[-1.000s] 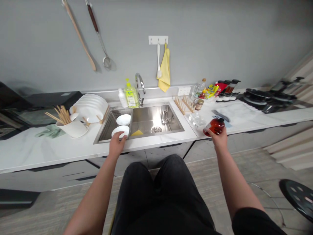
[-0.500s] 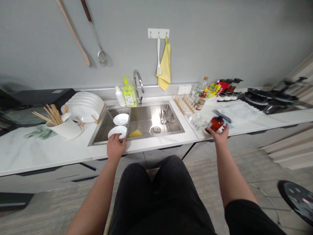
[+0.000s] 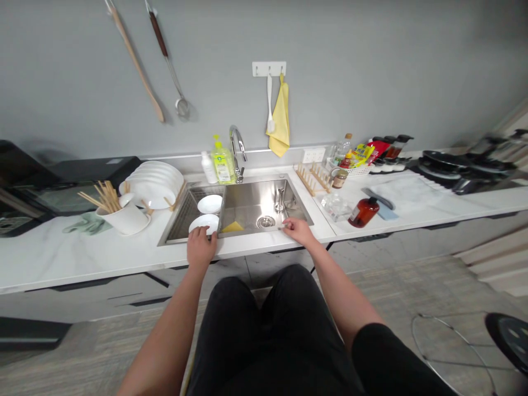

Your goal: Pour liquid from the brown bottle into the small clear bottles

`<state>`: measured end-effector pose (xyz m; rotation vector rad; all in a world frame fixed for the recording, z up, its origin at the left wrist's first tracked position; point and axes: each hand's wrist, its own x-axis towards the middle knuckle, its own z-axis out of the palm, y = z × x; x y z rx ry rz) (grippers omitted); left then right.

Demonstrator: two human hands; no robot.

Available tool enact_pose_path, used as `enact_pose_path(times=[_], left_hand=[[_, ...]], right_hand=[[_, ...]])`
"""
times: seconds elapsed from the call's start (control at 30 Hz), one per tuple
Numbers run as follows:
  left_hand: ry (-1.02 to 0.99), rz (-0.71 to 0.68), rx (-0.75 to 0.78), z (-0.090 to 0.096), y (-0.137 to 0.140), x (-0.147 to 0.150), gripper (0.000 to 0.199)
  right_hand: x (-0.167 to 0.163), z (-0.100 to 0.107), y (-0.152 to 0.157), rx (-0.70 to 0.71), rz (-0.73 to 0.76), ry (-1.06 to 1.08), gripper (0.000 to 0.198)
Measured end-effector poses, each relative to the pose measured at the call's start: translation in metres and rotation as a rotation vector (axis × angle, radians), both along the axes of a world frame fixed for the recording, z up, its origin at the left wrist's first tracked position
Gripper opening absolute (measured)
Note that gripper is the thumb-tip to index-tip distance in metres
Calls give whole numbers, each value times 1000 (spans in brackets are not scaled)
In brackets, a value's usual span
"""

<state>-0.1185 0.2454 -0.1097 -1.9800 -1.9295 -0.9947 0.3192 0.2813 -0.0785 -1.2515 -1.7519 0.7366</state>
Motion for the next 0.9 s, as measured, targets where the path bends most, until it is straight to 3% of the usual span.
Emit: enact_pose_path(times=[0.13,0.4,0.67,0.77,0.9], left_hand=[[2,-5,8,-2,1,-1,45],[10,23,-1,-1,0,1,41],[-8,35,-6,1,-2,2,38],[5,20,-3,0,-1,1,38],[19,8,5,0,-1,1,38]], right_hand=[[5,-7,5,-65,-9,17,39],[11,-12,4,-62,-40,33,41],[-2,-17,-14,154,-26,-86,25],[7,-19,-36,309,-231,-85,23],[79,-20,-56,469,-803,-36,23]])
